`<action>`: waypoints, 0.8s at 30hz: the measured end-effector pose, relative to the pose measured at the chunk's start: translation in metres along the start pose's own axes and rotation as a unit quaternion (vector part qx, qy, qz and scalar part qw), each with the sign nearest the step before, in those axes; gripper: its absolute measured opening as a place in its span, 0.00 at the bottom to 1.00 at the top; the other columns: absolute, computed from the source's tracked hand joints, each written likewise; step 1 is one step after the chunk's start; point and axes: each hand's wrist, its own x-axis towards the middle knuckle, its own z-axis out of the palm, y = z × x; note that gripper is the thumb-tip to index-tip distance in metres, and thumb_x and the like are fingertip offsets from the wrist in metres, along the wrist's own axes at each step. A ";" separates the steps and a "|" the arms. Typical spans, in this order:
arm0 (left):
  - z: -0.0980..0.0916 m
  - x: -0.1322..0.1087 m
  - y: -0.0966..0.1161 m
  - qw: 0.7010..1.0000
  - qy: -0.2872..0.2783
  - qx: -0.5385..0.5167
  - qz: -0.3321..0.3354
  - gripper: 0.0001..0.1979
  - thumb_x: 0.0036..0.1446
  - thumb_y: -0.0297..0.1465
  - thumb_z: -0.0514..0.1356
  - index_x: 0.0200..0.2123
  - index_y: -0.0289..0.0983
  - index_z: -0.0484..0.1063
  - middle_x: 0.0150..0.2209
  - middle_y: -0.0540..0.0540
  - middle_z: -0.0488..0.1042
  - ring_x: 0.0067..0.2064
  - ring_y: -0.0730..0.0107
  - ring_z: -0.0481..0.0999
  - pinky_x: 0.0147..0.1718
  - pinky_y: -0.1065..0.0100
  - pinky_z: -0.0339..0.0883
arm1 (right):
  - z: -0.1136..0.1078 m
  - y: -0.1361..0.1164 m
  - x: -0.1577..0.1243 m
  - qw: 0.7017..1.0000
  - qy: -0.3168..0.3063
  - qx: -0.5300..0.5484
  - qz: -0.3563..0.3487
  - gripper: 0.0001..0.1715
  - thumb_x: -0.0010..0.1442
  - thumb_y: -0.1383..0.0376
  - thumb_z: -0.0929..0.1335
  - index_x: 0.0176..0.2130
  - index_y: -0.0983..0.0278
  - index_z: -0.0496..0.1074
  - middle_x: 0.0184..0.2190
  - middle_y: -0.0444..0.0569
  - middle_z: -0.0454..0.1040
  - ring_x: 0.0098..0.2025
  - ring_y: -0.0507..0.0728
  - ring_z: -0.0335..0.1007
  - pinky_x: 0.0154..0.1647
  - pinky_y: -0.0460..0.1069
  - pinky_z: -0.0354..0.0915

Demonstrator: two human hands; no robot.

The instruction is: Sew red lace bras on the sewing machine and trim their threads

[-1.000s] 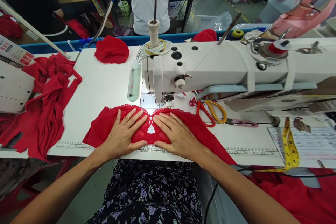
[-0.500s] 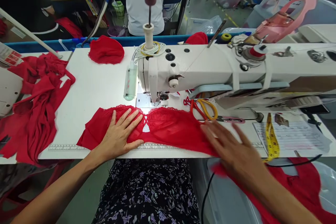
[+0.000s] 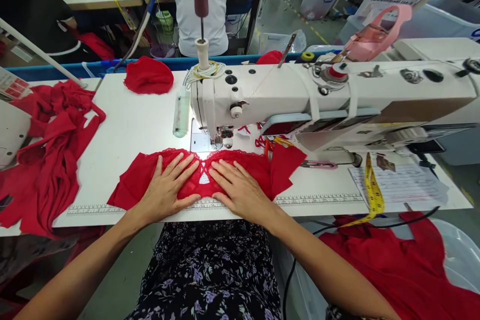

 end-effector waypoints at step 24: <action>0.009 -0.050 0.090 0.933 0.205 -0.152 0.254 0.17 0.61 0.18 0.56 0.51 0.31 0.75 0.46 0.39 0.79 0.51 0.59 0.77 0.50 0.59 0.72 | 0.045 0.035 -0.142 0.965 -0.063 -0.096 0.235 0.08 0.65 0.65 0.68 0.43 0.65 0.75 0.43 0.51 0.76 0.44 0.58 0.74 0.44 0.52 0.72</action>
